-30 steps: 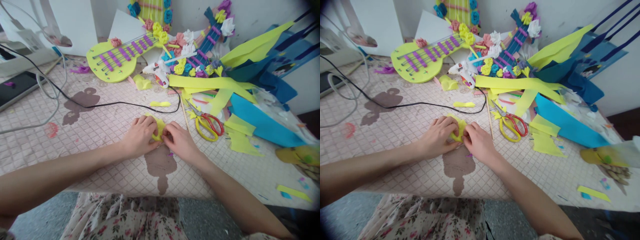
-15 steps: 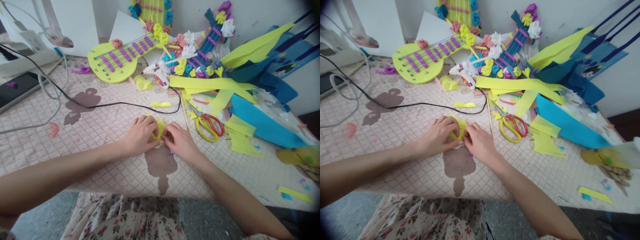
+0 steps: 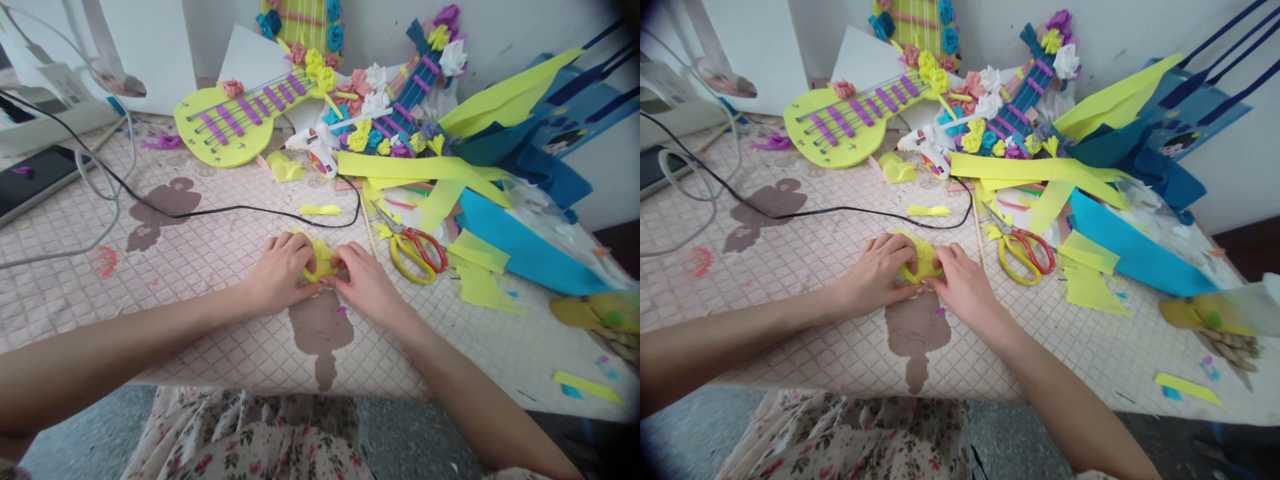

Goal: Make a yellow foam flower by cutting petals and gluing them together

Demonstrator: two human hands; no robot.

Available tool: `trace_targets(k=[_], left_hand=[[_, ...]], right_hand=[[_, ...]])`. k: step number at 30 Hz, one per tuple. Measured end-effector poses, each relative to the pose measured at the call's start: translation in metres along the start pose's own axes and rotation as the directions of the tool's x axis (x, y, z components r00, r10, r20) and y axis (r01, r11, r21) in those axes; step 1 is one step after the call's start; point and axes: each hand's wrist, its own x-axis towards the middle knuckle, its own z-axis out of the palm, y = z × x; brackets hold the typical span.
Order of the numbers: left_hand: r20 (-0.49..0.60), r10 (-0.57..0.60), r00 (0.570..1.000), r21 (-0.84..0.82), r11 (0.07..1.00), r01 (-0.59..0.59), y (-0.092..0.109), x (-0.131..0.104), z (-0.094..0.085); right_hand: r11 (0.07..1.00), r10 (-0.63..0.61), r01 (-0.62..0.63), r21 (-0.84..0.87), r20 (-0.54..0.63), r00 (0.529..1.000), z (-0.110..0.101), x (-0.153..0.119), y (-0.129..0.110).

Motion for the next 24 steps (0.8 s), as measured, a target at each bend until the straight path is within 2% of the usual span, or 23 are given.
trace_targets(k=[10,19,24], left_hand=[[0.002,-0.003,1.0,-0.009,1.0,0.003,0.0,0.0,-0.001],[-0.108,-0.035,0.993,-0.067,0.997,0.028,-0.002,0.0,0.006],[-0.144,-0.091,0.985,-0.116,0.99,0.075,0.0,0.001,0.006]], right_hand=[[0.997,0.009,-0.006,0.071,-0.046,0.999,-0.006,0.003,0.017],[0.989,0.051,-0.031,0.146,-0.136,0.989,-0.008,0.011,0.014],[0.987,0.087,-0.075,0.14,-0.081,0.993,-0.008,0.016,0.01]])
